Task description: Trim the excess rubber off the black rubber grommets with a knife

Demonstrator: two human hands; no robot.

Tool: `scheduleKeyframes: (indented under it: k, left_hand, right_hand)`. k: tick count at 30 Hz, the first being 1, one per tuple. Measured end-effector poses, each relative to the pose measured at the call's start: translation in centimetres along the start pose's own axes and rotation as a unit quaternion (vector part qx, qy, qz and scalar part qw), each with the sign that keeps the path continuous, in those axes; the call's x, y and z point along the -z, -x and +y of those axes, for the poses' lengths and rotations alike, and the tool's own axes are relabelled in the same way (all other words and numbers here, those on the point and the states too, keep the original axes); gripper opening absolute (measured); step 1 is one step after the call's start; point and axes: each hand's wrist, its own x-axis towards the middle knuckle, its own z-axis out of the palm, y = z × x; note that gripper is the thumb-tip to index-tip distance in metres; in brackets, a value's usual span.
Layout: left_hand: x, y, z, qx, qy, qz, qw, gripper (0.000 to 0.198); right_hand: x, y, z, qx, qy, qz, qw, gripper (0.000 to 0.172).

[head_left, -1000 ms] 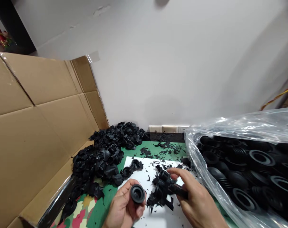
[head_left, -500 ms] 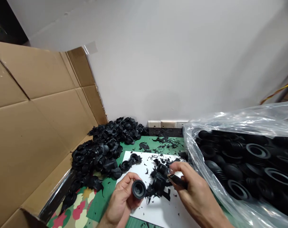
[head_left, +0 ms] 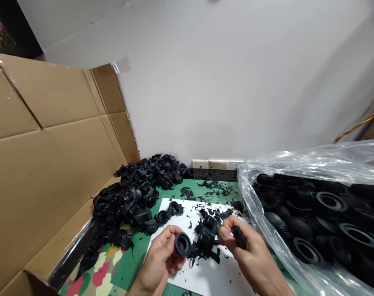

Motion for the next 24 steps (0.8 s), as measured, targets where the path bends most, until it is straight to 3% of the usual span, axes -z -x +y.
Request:
scheduleKeyframes:
  k: [8,16,24]
  left_hand:
    - [-0.5,-0.1,0.0,-0.005,-0.032,-0.001,0.999,0.035]
    - [-0.6,-0.3,0.2,-0.010,-0.050,-0.014,0.999,0.036]
    - [-1.1,0.0,0.5,-0.022,-0.102,0.001,0.995,0.037]
  right_hand:
    - [-0.2,0.0,0.0,-0.037,-0.027,-0.047,0.998,0.037]
    - [-0.5,-0.2,1.3,-0.018,-0.004,-0.051,0.999,0.031]
    - [-0.9,-0.2,0.4,-0.030,-0.052,-0.063,0.996,0.020]
